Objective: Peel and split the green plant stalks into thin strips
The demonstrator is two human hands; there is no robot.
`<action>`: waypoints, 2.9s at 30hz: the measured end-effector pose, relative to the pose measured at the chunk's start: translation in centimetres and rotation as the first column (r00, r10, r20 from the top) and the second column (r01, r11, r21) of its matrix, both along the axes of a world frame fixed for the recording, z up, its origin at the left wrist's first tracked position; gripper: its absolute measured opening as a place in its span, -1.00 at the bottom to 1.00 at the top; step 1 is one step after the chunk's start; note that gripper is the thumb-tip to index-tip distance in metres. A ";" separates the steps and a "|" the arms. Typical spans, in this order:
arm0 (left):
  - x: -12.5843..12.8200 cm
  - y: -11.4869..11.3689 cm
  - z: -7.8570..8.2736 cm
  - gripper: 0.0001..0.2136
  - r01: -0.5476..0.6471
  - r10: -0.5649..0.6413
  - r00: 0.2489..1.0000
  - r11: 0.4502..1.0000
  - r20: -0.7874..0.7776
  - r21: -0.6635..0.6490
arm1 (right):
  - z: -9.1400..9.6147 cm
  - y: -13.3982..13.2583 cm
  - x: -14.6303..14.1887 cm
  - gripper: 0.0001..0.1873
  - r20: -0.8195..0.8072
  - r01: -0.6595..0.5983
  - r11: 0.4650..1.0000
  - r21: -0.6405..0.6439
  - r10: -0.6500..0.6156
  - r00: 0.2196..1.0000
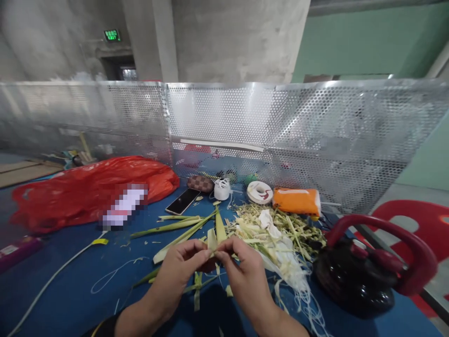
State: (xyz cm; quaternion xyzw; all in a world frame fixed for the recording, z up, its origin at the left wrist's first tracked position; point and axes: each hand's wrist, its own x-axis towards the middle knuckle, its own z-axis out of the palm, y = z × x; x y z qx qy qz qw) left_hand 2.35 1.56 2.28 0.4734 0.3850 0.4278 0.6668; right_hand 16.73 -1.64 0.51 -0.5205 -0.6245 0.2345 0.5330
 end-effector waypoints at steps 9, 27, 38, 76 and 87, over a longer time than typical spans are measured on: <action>0.1 -0.2 -0.6 -0.85 -0.013 0.029 0.995 0.986 -0.094 0.167 | 0.0 0.0 0.0 -0.88 -0.081 -0.038 0.999 0.007 0.038 0.996; 0.2 -0.1 -0.6 -0.89 -0.051 0.059 0.996 0.993 -0.069 0.110 | 0.0 -0.2 -0.5 -0.90 -0.148 0.003 0.998 -0.057 -0.012 0.989; 0.3 -0.2 -0.2 -0.74 -0.062 0.063 0.998 0.996 0.020 -0.070 | -0.3 0.0 -0.4 -0.90 -0.294 -0.070 0.990 -0.124 0.031 0.955; 0.1 -0.2 0.4 -0.87 0.023 -0.018 0.993 0.999 -0.120 0.045 | 0.0 -0.2 -0.6 -0.89 -0.253 0.026 0.994 -0.108 -0.053 0.966; 0.4 0.0 -0.3 -0.83 0.006 -0.004 0.990 1.000 -0.139 0.016 | -1.0 0.1 -0.9 -0.84 -0.331 0.005 0.995 -0.097 -0.037 0.943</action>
